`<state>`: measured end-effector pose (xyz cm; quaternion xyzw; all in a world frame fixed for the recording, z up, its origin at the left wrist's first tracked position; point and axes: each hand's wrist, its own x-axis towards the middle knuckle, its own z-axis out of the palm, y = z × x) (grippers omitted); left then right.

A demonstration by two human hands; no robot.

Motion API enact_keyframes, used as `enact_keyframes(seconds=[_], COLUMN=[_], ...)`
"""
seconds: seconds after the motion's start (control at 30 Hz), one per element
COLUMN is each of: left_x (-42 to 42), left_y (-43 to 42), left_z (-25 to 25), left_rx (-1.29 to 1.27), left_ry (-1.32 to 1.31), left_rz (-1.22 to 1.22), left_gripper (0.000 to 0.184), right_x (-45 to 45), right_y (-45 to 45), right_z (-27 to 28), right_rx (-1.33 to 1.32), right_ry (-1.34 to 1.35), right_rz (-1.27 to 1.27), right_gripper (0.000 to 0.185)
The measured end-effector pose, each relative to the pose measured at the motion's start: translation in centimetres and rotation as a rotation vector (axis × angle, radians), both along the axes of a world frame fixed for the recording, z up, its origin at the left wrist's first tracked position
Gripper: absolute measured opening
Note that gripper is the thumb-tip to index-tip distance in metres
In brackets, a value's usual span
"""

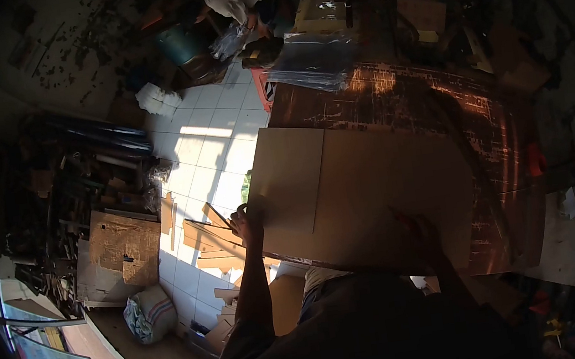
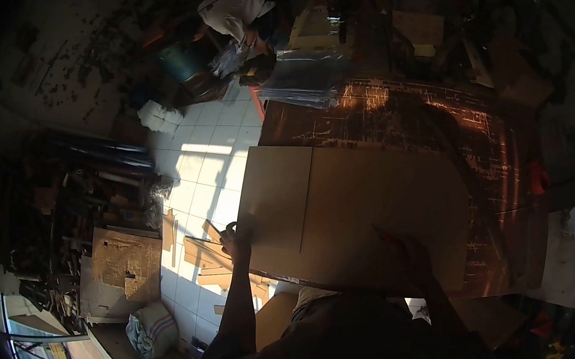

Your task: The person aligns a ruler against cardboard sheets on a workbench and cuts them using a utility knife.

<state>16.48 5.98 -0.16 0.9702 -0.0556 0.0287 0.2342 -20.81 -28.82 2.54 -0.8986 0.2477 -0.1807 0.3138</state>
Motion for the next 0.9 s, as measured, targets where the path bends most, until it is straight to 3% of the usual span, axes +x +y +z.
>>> enact_keyframes(seconds=[0.13,0.17,0.2,0.4,0.57,0.6,0.67,0.8,0.87,0.9], left_x=[-1.2,-1.0,-1.0,-0.8,-0.7,0.8,1.0,-0.1,-0.9,-0.4], left_y=[-1.5,-1.6,-1.8,-2.7,-2.6,-1.2,-1.4,-4.1,-4.8,-4.6], left_z=[1.1,1.2,1.9,3.2,0.9,-1.8,-2.0,1.9,3.4,3.5], left_rx=[0.044,0.040,0.044,0.182,0.184,0.116,0.048,0.222,0.282,0.293], left_ry=[0.162,0.200,0.195,0.161,0.180,0.177,0.175,0.297,0.320,0.328], left_rz=[0.096,0.121,0.118,0.009,0.050,-0.013,-0.085,-0.005,0.147,0.095], left_gripper=[0.087,0.094,0.094,0.100,0.091,0.093,0.095,0.100,0.104,0.112], right_x=[-2.7,-3.4,-3.8,-7.4,-11.2,-11.8,-12.8,-14.6,-14.6,-14.6], right_y=[-2.3,-2.8,-3.2,-4.3,-6.0,-6.5,-7.2,-8.2,-8.4,-8.4], right_z=[1.6,2.3,3.2,5.9,2.2,1.7,1.8,3.6,5.4,5.8], right_rx=[-0.046,0.074,0.196,0.269,0.208,0.202,0.208,0.339,0.291,0.250], right_ry=[-0.064,-0.043,-0.024,-0.001,-0.021,-0.055,-0.037,0.015,-0.002,-0.020], right_rz=[-0.015,-0.017,-0.019,-0.135,-0.129,-0.082,-0.071,-0.116,-0.152,-0.184], right_gripper=[0.024,0.025,0.027,0.022,0.024,0.025,0.025,0.028,0.029,0.030])
